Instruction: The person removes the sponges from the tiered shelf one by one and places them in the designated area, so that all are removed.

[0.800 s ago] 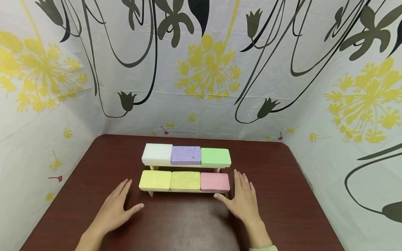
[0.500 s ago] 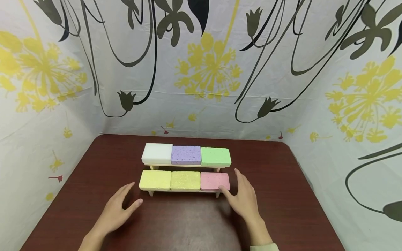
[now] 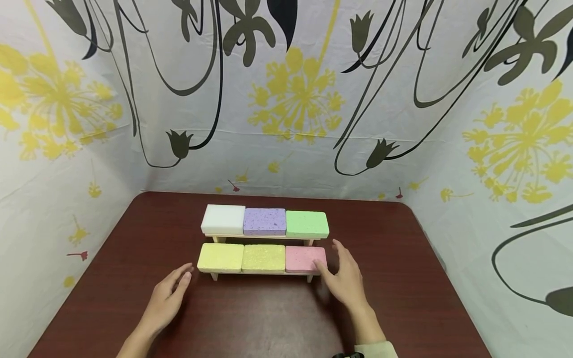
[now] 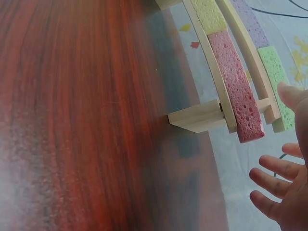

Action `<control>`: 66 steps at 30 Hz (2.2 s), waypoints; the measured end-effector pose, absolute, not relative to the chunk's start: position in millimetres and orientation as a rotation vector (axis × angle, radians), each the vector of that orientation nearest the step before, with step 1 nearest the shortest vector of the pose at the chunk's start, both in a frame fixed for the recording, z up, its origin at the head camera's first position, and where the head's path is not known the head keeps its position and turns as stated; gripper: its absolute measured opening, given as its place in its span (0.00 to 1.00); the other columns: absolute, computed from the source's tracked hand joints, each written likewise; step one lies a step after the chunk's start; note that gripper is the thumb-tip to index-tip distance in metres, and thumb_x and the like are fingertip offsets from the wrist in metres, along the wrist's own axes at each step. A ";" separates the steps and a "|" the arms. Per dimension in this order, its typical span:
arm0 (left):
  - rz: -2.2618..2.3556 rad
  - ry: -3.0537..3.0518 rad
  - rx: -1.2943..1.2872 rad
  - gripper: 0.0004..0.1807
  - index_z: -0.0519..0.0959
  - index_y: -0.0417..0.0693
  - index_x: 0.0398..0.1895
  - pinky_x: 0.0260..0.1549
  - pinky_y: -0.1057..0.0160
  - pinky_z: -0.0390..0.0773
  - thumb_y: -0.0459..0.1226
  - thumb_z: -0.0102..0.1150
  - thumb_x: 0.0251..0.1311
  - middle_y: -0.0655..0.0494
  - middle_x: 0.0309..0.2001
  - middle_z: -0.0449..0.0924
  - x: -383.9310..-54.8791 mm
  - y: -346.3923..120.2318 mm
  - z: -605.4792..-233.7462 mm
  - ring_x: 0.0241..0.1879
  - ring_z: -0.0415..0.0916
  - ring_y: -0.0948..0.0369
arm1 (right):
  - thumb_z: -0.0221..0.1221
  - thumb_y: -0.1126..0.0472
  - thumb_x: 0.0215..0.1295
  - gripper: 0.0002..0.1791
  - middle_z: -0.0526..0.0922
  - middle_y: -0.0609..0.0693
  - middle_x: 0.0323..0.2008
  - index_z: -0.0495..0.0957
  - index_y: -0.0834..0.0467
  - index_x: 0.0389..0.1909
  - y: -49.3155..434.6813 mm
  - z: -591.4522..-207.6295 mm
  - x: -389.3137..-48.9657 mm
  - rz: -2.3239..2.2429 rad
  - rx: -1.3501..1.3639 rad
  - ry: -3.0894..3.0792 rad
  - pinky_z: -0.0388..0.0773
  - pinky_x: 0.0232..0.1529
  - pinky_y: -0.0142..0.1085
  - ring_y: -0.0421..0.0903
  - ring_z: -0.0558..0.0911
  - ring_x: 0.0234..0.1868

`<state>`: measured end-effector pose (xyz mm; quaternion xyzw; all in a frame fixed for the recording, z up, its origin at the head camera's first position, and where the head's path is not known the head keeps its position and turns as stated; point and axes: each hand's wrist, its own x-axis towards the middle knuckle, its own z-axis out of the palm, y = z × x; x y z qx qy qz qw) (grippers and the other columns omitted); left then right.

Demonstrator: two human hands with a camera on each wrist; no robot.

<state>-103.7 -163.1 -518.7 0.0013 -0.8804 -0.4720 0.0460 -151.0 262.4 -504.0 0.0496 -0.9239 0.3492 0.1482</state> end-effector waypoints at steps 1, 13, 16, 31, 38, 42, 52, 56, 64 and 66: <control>-1.448 -2.688 0.001 0.25 0.70 0.38 0.71 0.53 0.50 0.80 0.44 0.46 0.80 0.45 0.60 0.78 -104.0 -162.6 -518.6 0.55 0.78 0.51 | 0.68 0.49 0.65 0.40 0.77 0.63 0.61 0.65 0.62 0.72 262.6 -503.6 -152.1 1.010 0.144 -2.652 0.75 0.55 0.63 0.61 0.76 0.62; -1.508 -2.700 0.019 0.22 0.71 0.35 0.69 0.53 0.53 0.81 0.38 0.49 0.78 0.45 0.59 0.79 -104.4 -160.5 -521.7 0.56 0.78 0.51 | 0.68 0.49 0.65 0.41 0.77 0.64 0.60 0.64 0.65 0.71 264.5 -497.5 -162.6 1.032 0.152 -2.624 0.73 0.57 0.63 0.62 0.76 0.61; -1.529 -2.705 0.045 0.22 0.71 0.36 0.69 0.54 0.53 0.80 0.38 0.50 0.78 0.46 0.60 0.80 -104.7 -160.8 -523.4 0.57 0.78 0.51 | 0.69 0.49 0.64 0.41 0.77 0.64 0.60 0.64 0.65 0.71 264.7 -494.7 -164.8 1.035 0.160 -2.612 0.73 0.57 0.63 0.62 0.76 0.61; -1.691 -2.686 0.078 0.22 0.72 0.32 0.67 0.57 0.50 0.78 0.36 0.50 0.77 0.44 0.51 0.85 -114.1 -158.8 -528.8 0.49 0.84 0.55 | 0.65 0.45 0.67 0.46 0.69 0.67 0.67 0.56 0.65 0.76 270.7 -481.1 -184.5 1.080 0.188 -2.724 0.69 0.62 0.65 0.64 0.68 0.68; -1.827 -2.664 0.103 0.24 0.68 0.25 0.67 0.52 0.51 0.82 0.33 0.51 0.75 0.40 0.52 0.83 -117.4 -151.3 -532.9 0.50 0.83 0.51 | 0.66 0.44 0.66 0.49 0.67 0.68 0.69 0.54 0.64 0.77 269.9 -476.3 -191.5 1.103 0.194 -2.750 0.70 0.62 0.64 0.65 0.67 0.69; -2.001 -2.558 0.175 0.24 0.66 0.27 0.70 0.48 0.57 0.83 0.33 0.50 0.76 0.41 0.53 0.82 -119.9 -146.1 -533.5 0.51 0.81 0.51 | 0.66 0.43 0.66 0.51 0.63 0.68 0.70 0.51 0.64 0.78 267.8 -473.5 -194.1 1.128 0.194 -2.759 0.72 0.62 0.63 0.65 0.66 0.69; -2.351 -2.271 0.347 0.26 0.58 0.21 0.71 0.50 0.63 0.81 0.31 0.43 0.79 0.32 0.59 0.75 -120.9 -143.8 -530.6 0.55 0.79 0.51 | 0.68 0.43 0.64 0.55 0.57 0.67 0.74 0.48 0.64 0.79 261.5 -471.1 -202.1 1.145 0.202 -2.792 0.66 0.67 0.65 0.65 0.61 0.73; -2.436 -2.180 0.392 0.27 0.55 0.19 0.71 0.51 0.65 0.81 0.30 0.43 0.78 0.32 0.59 0.75 -120.6 -143.4 -533.6 0.52 0.79 0.57 | 0.68 0.42 0.64 0.56 0.56 0.67 0.75 0.47 0.64 0.79 260.3 -470.5 -206.0 1.125 0.224 -2.805 0.63 0.67 0.66 0.65 0.59 0.74; -2.464 -2.107 0.443 0.27 0.57 0.18 0.70 0.46 0.69 0.81 0.31 0.46 0.77 0.37 0.54 0.79 -122.6 -139.0 -537.3 0.45 0.79 0.64 | 0.70 0.42 0.61 0.57 0.55 0.66 0.76 0.48 0.63 0.79 257.8 -469.3 -213.3 1.133 0.264 -2.808 0.59 0.70 0.65 0.64 0.56 0.75; -2.462 -2.099 0.459 0.27 0.58 0.18 0.69 0.46 0.69 0.81 0.31 0.47 0.76 0.38 0.53 0.79 -123.0 -138.0 -537.7 0.44 0.79 0.65 | 0.70 0.42 0.61 0.57 0.55 0.66 0.76 0.48 0.63 0.79 257.3 -469.9 -215.3 1.146 0.260 -2.808 0.58 0.70 0.65 0.64 0.56 0.76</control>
